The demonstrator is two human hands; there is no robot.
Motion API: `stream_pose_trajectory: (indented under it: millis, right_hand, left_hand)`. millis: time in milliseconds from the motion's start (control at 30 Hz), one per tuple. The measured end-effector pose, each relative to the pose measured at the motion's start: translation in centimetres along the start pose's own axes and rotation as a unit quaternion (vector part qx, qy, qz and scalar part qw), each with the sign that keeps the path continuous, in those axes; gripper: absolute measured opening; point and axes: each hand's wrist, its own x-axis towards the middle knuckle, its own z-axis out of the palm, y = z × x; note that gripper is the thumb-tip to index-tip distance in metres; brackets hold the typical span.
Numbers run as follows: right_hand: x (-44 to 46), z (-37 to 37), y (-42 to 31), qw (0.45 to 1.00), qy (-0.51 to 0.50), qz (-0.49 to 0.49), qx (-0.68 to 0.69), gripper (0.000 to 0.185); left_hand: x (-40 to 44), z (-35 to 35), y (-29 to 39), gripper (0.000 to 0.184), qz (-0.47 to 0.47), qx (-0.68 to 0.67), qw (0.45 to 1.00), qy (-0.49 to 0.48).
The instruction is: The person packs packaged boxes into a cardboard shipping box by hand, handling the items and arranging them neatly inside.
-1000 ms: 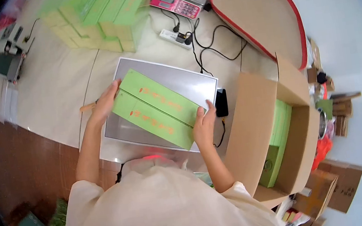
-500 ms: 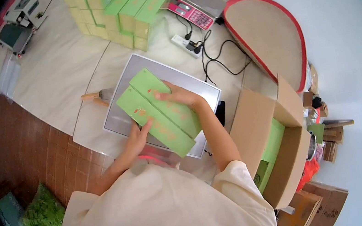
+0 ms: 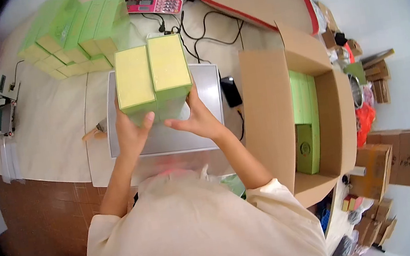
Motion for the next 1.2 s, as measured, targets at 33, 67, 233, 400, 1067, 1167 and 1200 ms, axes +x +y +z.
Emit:
stream_pose_trajectory:
  millis: [33, 67, 233, 400, 1067, 1167, 1200]
  right_hand:
    - [-0.4, 0.3, -0.2, 1.0, 0.006, 0.002, -0.014, 0.118]
    - [-0.7, 0.6, -0.2, 1.0, 0.012, 0.008, -0.006, 0.118]
    - [-0.9, 1.6, 0.7, 0.996, 0.035, -0.016, -0.083, 0.116]
    - [-1.4, 1.9, 0.2, 0.997, 0.053, 0.006, -0.061, 0.111]
    - [-3.8, 0.0, 2.9, 0.99, 0.1, 0.062, -0.074, 0.089]
    - [-3.9, -0.4, 3.1, 0.991, 0.1, 0.073, -0.053, 0.077]
    - [-3.9, -0.5, 3.1, 0.991, 0.101, 0.073, -0.052, 0.077]
  left_hand:
    - [0.0, -0.1, -0.4, 0.093, -0.005, 0.004, 1.0, -0.011]
    - [0.0, -0.3, -0.9, 0.092, 0.001, 0.014, 1.0, -0.017]
    - [-0.2, -1.3, -1.7, 0.084, -0.025, -0.062, 0.997, -0.045]
    - [-1.4, -2.3, -3.4, 0.076, -0.053, -0.12, 0.991, -0.002]
    - [-4.4, -4.3, -5.2, 0.065, -0.118, -0.113, 0.985, 0.061]
    - [-4.1, -4.2, -5.1, 0.059, -0.114, -0.107, 0.985, 0.071]
    - [-4.0, -4.1, -5.1, 0.06, -0.115, -0.104, 0.985, 0.073]
